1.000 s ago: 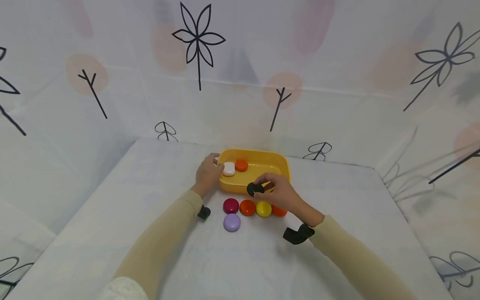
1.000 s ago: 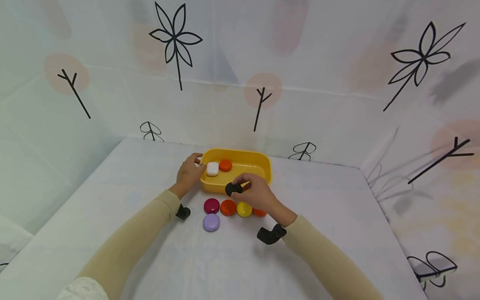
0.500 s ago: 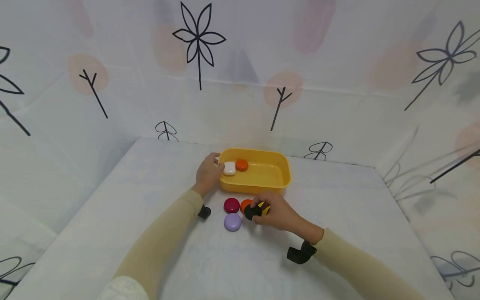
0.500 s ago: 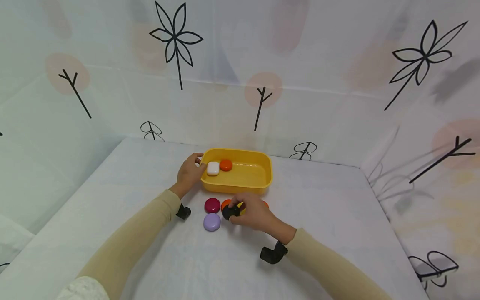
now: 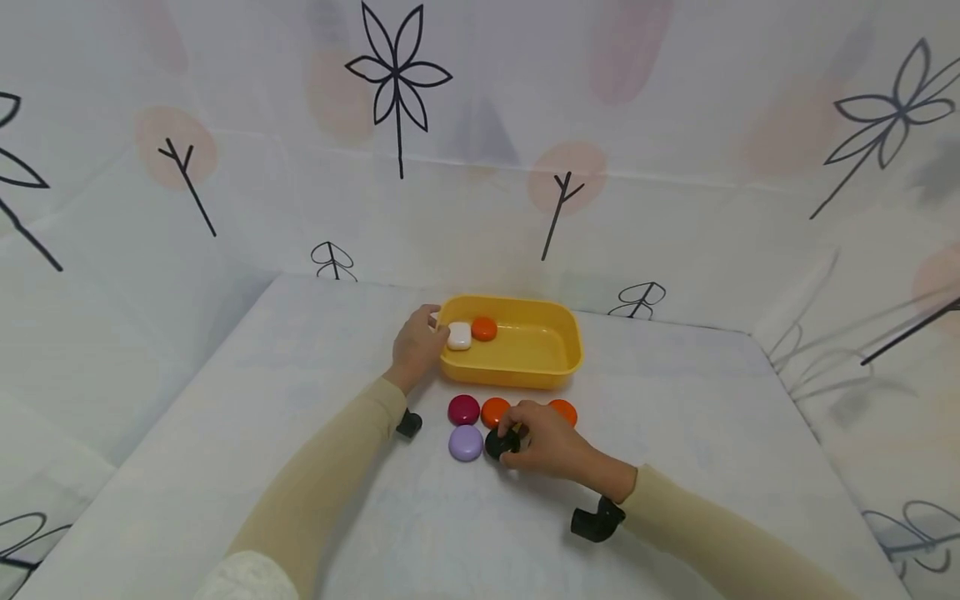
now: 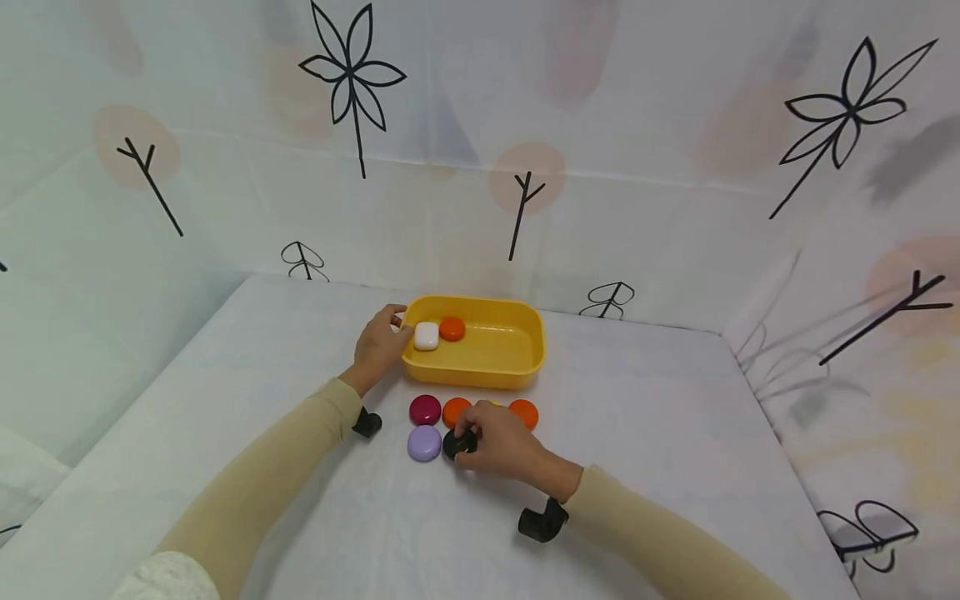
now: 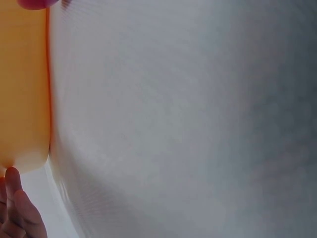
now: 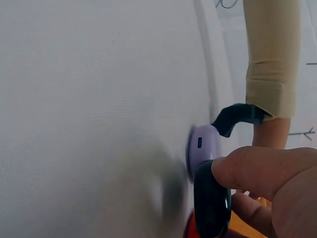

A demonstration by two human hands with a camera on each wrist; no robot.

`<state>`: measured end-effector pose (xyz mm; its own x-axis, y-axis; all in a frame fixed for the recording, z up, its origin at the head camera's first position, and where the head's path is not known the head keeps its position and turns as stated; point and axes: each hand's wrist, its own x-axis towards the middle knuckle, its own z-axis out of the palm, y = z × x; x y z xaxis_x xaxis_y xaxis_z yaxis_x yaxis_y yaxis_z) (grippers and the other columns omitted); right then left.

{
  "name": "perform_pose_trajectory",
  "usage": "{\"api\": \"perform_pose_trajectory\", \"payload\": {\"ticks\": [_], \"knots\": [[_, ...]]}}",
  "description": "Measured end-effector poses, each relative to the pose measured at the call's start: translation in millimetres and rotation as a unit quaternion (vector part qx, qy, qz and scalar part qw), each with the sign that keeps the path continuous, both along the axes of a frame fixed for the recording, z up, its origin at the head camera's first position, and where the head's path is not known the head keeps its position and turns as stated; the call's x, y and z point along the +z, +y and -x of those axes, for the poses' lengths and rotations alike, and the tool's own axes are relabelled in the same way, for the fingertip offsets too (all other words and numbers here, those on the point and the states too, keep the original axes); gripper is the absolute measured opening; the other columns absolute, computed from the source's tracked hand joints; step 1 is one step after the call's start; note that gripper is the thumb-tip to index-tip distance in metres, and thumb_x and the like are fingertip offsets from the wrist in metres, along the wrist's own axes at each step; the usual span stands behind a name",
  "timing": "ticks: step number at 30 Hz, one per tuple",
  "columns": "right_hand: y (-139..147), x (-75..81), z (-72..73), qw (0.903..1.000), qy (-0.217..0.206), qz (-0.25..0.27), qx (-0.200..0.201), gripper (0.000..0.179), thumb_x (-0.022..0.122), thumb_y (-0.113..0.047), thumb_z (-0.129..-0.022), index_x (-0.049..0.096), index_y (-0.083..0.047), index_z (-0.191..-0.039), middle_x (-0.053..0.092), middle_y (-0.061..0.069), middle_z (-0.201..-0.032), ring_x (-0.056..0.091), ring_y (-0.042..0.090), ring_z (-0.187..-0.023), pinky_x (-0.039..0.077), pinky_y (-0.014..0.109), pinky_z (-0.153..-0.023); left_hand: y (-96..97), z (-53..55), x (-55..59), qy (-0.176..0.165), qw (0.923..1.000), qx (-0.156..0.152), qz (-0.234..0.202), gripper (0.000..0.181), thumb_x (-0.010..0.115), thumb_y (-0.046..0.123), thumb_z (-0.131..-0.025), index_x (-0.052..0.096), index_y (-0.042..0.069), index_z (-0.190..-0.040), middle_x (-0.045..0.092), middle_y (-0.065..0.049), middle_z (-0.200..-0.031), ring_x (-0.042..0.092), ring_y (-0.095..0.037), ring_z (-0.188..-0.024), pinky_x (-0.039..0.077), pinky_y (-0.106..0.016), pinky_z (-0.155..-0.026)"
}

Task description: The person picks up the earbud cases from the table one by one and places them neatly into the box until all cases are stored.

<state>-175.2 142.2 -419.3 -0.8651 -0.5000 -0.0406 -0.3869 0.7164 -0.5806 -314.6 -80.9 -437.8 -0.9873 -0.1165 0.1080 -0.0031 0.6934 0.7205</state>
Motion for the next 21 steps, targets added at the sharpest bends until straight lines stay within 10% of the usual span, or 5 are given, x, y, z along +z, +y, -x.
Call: {"api": "perform_pose_trajectory", "payload": {"ticks": [21], "knots": [[-5.9, -5.6, 0.3, 0.9978, 0.043, -0.050, 0.005, 0.026, 0.075, -0.031, -0.063, 0.056, -0.026, -0.079, 0.048, -0.007, -0.082, 0.046, 0.009, -0.074, 0.043, 0.017, -0.063, -2.2, 1.1, -2.7, 0.000, 1.0000, -0.002, -0.001, 0.045, 0.048, 0.030, -0.080, 0.045, 0.019, -0.123, 0.054, -0.001, -0.095, 0.051, -0.018, -0.076, 0.043, -0.028, -0.063]]}}
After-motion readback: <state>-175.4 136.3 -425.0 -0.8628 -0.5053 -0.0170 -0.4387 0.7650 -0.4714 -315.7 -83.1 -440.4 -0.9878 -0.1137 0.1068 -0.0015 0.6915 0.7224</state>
